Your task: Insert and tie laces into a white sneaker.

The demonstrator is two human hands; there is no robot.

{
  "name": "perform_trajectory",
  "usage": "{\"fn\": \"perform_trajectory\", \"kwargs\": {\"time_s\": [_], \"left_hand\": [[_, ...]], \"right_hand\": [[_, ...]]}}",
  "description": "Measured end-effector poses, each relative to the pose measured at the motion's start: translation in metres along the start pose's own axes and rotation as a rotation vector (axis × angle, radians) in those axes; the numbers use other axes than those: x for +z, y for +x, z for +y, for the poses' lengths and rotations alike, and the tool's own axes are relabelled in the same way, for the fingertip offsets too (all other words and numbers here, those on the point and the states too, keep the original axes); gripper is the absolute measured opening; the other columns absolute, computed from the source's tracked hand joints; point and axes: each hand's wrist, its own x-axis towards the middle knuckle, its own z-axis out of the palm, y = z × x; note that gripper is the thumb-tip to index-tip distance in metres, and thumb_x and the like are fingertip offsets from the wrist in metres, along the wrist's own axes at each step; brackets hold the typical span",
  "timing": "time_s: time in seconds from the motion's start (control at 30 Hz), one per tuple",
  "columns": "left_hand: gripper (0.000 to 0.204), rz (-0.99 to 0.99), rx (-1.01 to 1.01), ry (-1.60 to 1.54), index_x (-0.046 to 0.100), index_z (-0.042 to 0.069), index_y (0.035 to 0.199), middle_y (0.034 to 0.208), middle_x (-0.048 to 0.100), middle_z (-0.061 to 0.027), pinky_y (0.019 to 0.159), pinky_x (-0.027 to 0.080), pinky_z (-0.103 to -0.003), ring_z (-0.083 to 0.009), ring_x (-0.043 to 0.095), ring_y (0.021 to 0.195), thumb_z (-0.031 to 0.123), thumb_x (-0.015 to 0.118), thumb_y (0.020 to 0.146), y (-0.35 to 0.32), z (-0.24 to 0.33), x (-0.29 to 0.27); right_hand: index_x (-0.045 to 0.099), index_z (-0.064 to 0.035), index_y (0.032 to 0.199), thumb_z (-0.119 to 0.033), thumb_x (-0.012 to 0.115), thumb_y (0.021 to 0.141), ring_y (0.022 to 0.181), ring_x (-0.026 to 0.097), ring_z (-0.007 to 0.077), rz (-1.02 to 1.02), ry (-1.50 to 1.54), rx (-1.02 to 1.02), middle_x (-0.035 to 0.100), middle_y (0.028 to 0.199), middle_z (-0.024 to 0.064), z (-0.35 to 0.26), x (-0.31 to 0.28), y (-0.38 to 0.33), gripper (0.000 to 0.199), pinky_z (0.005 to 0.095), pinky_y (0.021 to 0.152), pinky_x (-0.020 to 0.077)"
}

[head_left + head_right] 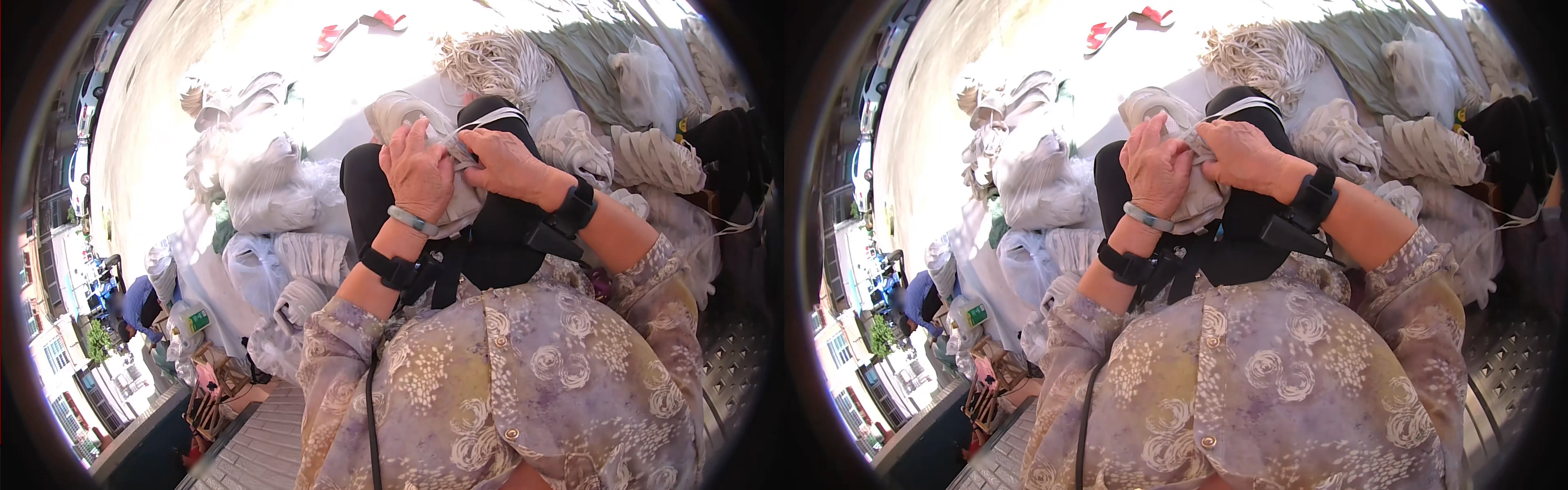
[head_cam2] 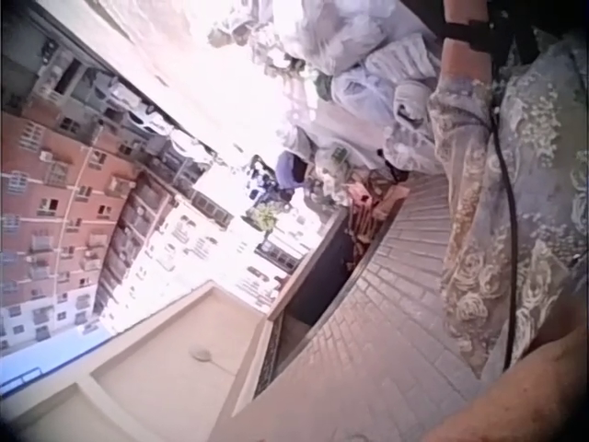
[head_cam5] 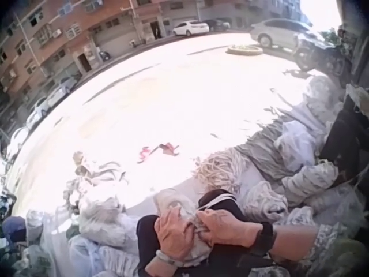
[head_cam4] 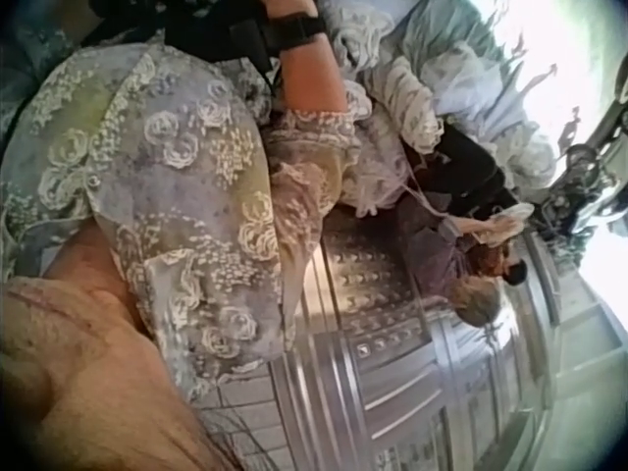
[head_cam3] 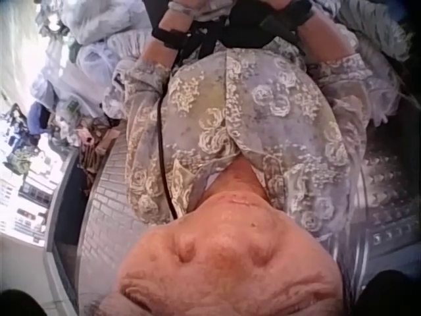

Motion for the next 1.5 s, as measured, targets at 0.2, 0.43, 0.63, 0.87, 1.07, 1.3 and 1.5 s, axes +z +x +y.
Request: {"fn": "perform_trajectory", "kwargs": {"time_s": [0.2, 0.43, 0.63, 0.87, 1.07, 1.3, 1.5], "left_hand": [[0.014, -0.036, -0.014, 0.117, 0.069, 0.012, 0.078, 0.124, 0.053, -0.0055, 0.093, 0.031, -0.045, -0.0297, 0.044, 0.115, 0.022, 0.063, 0.07, 0.001, 0.007, 0.004], [0.019, -0.094, -0.04, 0.056, 0.067, 0.008, 0.079, 0.125, 0.052, -0.0053, 0.095, 0.027, -0.057, -0.0314, 0.039, 0.119, 0.023, 0.062, 0.07, 0.0, 0.005, 0.004], [0.015, -0.059, 0.048, 0.165, 0.067, 0.011, 0.077, 0.122, 0.054, -0.0062, 0.093, 0.031, -0.051, -0.0311, 0.046, 0.113, 0.024, 0.065, 0.069, 0.001, 0.007, 0.004], [0.015, -0.07, 0.06, 0.224, 0.065, 0.005, 0.078, 0.127, 0.048, -0.0126, 0.094, 0.03, -0.052, -0.0338, 0.043, 0.114, 0.017, 0.06, 0.071, 0.01, 0.012, 0.016], [0.014, -0.152, 0.024, 0.141, 0.061, 0.0, 0.079, 0.126, 0.047, -0.0145, 0.097, 0.026, -0.053, -0.0357, 0.038, 0.119, 0.011, 0.056, 0.071, 0.002, 0.015, -0.021], [0.013, -0.298, -0.26, 0.448, 0.059, 0.0, 0.079, 0.128, 0.045, -0.0134, 0.098, 0.027, -0.051, -0.0323, 0.039, 0.12, 0.009, 0.053, 0.071, -0.123, -0.112, -0.098], [0.033, -0.723, -1.457, 0.798, 0.063, 0.009, 0.106, 0.119, 0.056, -0.0099, 0.09, 0.037, -0.049, -0.0313, 0.051, 0.111, 0.019, 0.058, 0.075, -0.24, -0.182, -0.178]], "right_hand": [[0.058, 0.0042, 0.083, -0.009, 0.056, 0.067, 0.084, 0.062, 0.035, -0.026, -0.096, 0.101, 0.062, 0.083, 0.0224, -0.009, 0.007, 0.009, 0.021, 0.0407, 0.074, 0.049], [0.06, 0.0034, 0.08, -0.007, 0.056, 0.067, 0.083, 0.062, 0.0373, -0.035, -0.033, 0.112, 0.062, 0.08, 0.0241, 0.001, 0.011, 0.014, 0.018, 0.0418, 0.075, 0.0484], [0.062, -0.0008, 0.081, -0.009, 0.054, 0.066, 0.084, 0.06, 0.0353, -0.07, 0.071, 0.078, 0.062, 0.08, 0.0205, 0.018, 0.011, 0.014, 0.019, 0.0421, 0.075, 0.0462], [0.061, -0.0012, 0.087, -0.006, 0.052, 0.065, 0.075, 0.059, 0.0327, -0.048, 0.171, 0.0, 0.061, 0.075, 0.0152, 0.029, 0.011, 0.015, 0.025, 0.0389, 0.068, 0.0452], [0.058, -0.0034, 0.097, -0.01, 0.053, 0.065, 0.077, 0.059, 0.0338, 0.038, 0.16, 0.06, 0.061, 0.075, 0.0166, 0.015, 0.01, 0.006, 0.034, 0.0406, 0.069, 0.0456], [0.059, -0.0056, 0.1, -0.017, 0.052, 0.069, 0.078, 0.059, 0.0342, 0.233, 0.102, -0.015, 0.059, 0.08, 0.016, 0.018, 0.021, -0.015, 0.035, 0.0423, 0.071, 0.0459], [0.055, 0.001, 0.106, -0.015, 0.058, 0.073, 0.076, 0.062, 0.0252, 0.189, 0.103, -0.045, 0.061, 0.085, 0.0134, 0.012, 0.019, -0.021, 0.037, 0.0335, 0.07, 0.0477]]}}
